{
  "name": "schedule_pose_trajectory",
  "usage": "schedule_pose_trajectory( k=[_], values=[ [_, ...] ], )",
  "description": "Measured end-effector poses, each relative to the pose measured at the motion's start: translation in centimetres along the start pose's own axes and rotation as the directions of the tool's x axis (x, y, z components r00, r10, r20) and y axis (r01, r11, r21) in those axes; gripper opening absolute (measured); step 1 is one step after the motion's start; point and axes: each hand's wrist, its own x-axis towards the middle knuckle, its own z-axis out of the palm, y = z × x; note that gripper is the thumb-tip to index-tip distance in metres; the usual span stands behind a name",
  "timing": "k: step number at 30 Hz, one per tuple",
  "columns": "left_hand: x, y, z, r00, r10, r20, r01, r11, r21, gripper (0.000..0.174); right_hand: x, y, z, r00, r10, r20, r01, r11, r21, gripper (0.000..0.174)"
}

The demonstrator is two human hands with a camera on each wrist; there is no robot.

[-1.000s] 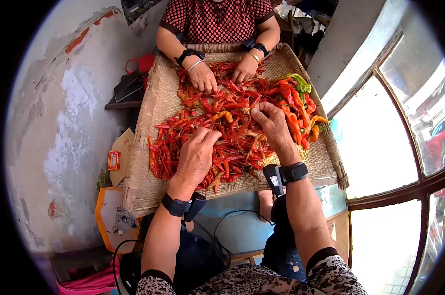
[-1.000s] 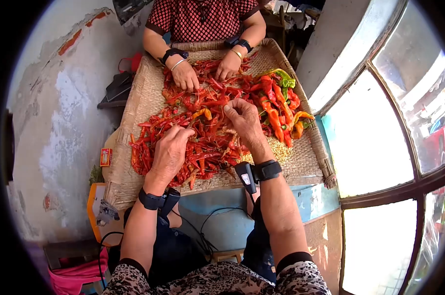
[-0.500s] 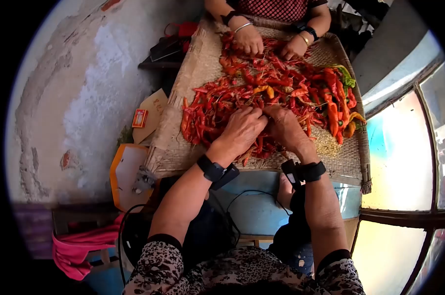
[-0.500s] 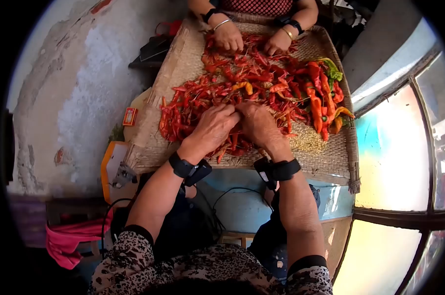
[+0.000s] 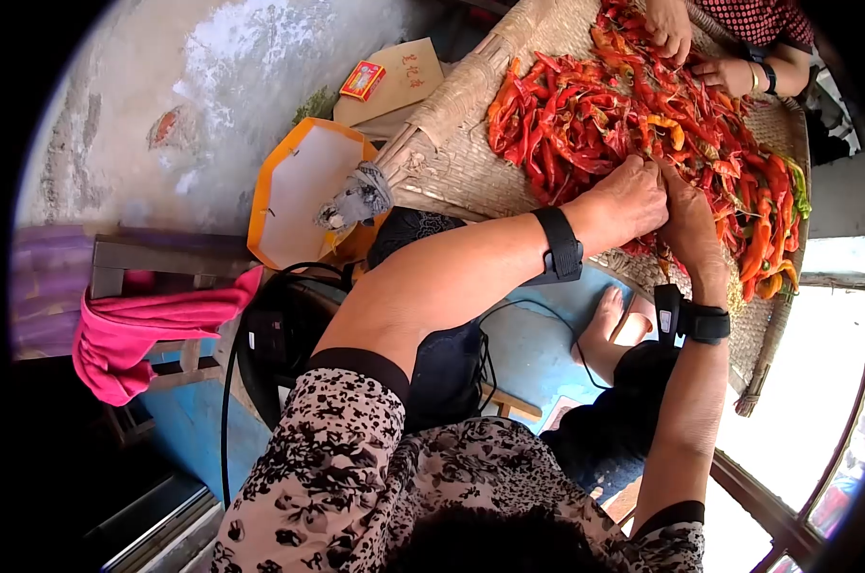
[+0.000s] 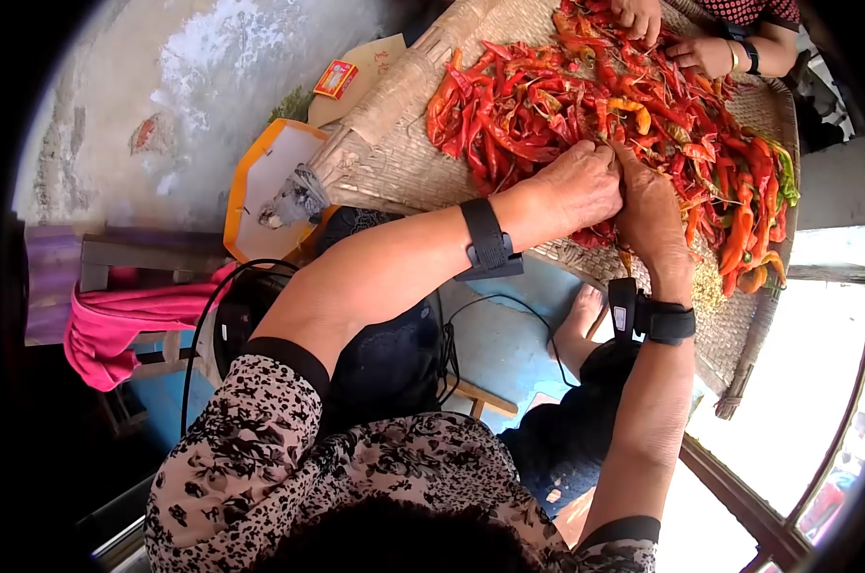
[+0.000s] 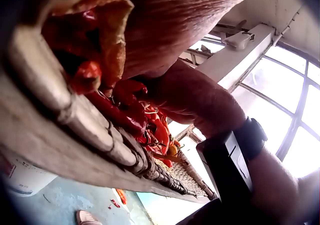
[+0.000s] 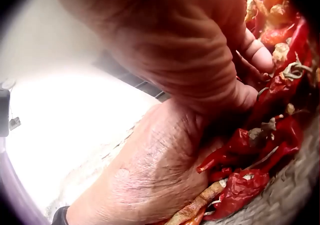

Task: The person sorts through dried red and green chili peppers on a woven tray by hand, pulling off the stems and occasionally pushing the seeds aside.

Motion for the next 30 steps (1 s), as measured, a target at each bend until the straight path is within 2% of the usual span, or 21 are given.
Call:
schedule_pose_trajectory(
  k=[4,6,7,8,10,11,12,14,17,18,20,21,22,23,24,25,26,28,30],
  values=[
    [-0.2,0.1,-0.1,1.0,-0.009,0.017,0.009,1.0,0.001,0.009,0.0,0.0,-0.1,0.997,0.059,0.04,-0.057,0.997,-0.057,0.05],
    [-0.2,-0.1,0.0,1.0,-0.013,-0.017,0.013,1.0,-0.004,0.01,0.0,-0.5,-0.8,0.993,0.121,0.008,-0.12,0.989,-0.082,0.048],
    [-0.3,-0.1,0.1,0.999,-0.018,-0.043,0.017,1.0,-0.011,0.01,-0.1,-0.7,-1.2,0.995,0.084,-0.062,-0.093,0.985,-0.143,0.043],
    [-0.3,0.0,0.2,0.999,-0.016,-0.044,0.016,1.0,-0.013,0.01,0.0,-0.5,-2.0,0.994,0.087,-0.062,-0.095,0.985,-0.144,0.043],
    [-0.2,0.1,0.0,1.0,-0.01,-0.006,0.01,1.0,0.0,0.01,-0.1,1.1,-3.9,0.984,0.166,-0.061,-0.162,0.984,0.068,0.034],
    [-0.2,0.0,0.0,1.0,-0.009,-0.006,0.009,1.0,-0.001,0.01,-0.1,2.1,-4.0,0.97,0.197,-0.145,-0.134,0.923,0.36,0.028],
    [-0.2,0.0,0.0,1.0,-0.009,-0.006,0.009,1.0,-0.008,0.011,0.0,2.8,-4.7,0.93,0.297,-0.216,-0.144,0.837,0.528,0.023],
    [0.0,0.0,0.2,1.0,-0.014,-0.005,0.014,1.0,-0.015,0.011,0.2,4.8,-5.4,0.793,0.473,-0.383,-0.032,0.661,0.75,0.022],
    [-0.1,0.0,0.4,1.0,-0.013,0.0,0.013,0.999,-0.053,0.011,0.2,6.0,-5.9,0.616,0.599,-0.512,0.154,0.546,0.824,0.026],
    [-0.3,-0.1,0.0,1.0,-0.012,0.007,0.013,0.998,-0.059,0.01,0.1,5.6,-5.7,0.615,0.599,-0.513,0.154,0.547,0.823,0.026],
    [-0.3,-0.3,-0.5,1.0,-0.009,-0.014,0.008,0.997,-0.076,0.007,-0.5,4.8,-6.0,0.65,0.564,-0.51,-0.007,0.675,0.738,0.026],
    [-0.3,-0.4,-0.6,1.0,-0.015,-0.018,0.013,0.995,-0.103,0.008,-0.4,5.4,-5.7,0.715,0.521,-0.466,-0.208,0.795,0.57,0.025],
    [-0.1,-0.4,-0.6,0.999,-0.019,-0.026,0.015,0.991,-0.136,0.008,-0.6,5.2,-5.1,0.827,0.402,-0.392,-0.14,0.825,0.548,0.024],
    [0.0,-0.4,-0.7,0.999,-0.029,-0.026,0.024,0.988,-0.15,0.008,-0.6,4.5,-4.8,0.909,0.286,-0.304,-0.139,0.894,0.426,0.024],
    [0.0,-0.6,-0.8,0.999,-0.034,-0.025,0.029,0.986,-0.161,0.008,-0.5,4.1,-3.7,0.942,0.266,-0.207,-0.165,0.9,0.403,0.025],
    [0.0,-0.8,-1.1,0.999,-0.028,-0.04,0.02,0.982,-0.188,0.009,-0.6,1.8,-3.9,0.958,0.249,-0.141,-0.202,0.937,0.285,0.024],
    [0.0,-1.1,-1.2,0.999,-0.02,-0.05,0.009,0.976,-0.217,0.011,-0.6,1.5,-3.0,0.976,0.142,-0.168,-0.119,0.983,0.137,0.024],
    [0.4,-2.0,-2.0,0.999,-0.033,-0.008,0.028,0.943,-0.332,0.016,-0.8,1.0,-2.1,0.985,0.126,-0.115,-0.134,0.989,-0.064,0.022],
    [0.6,-2.8,-2.4,0.998,-0.063,0.011,0.062,0.909,-0.411,0.018,-0.4,-0.2,-2.8,0.972,0.23,-0.039,-0.233,0.969,-0.083,0.024]
  ],
)
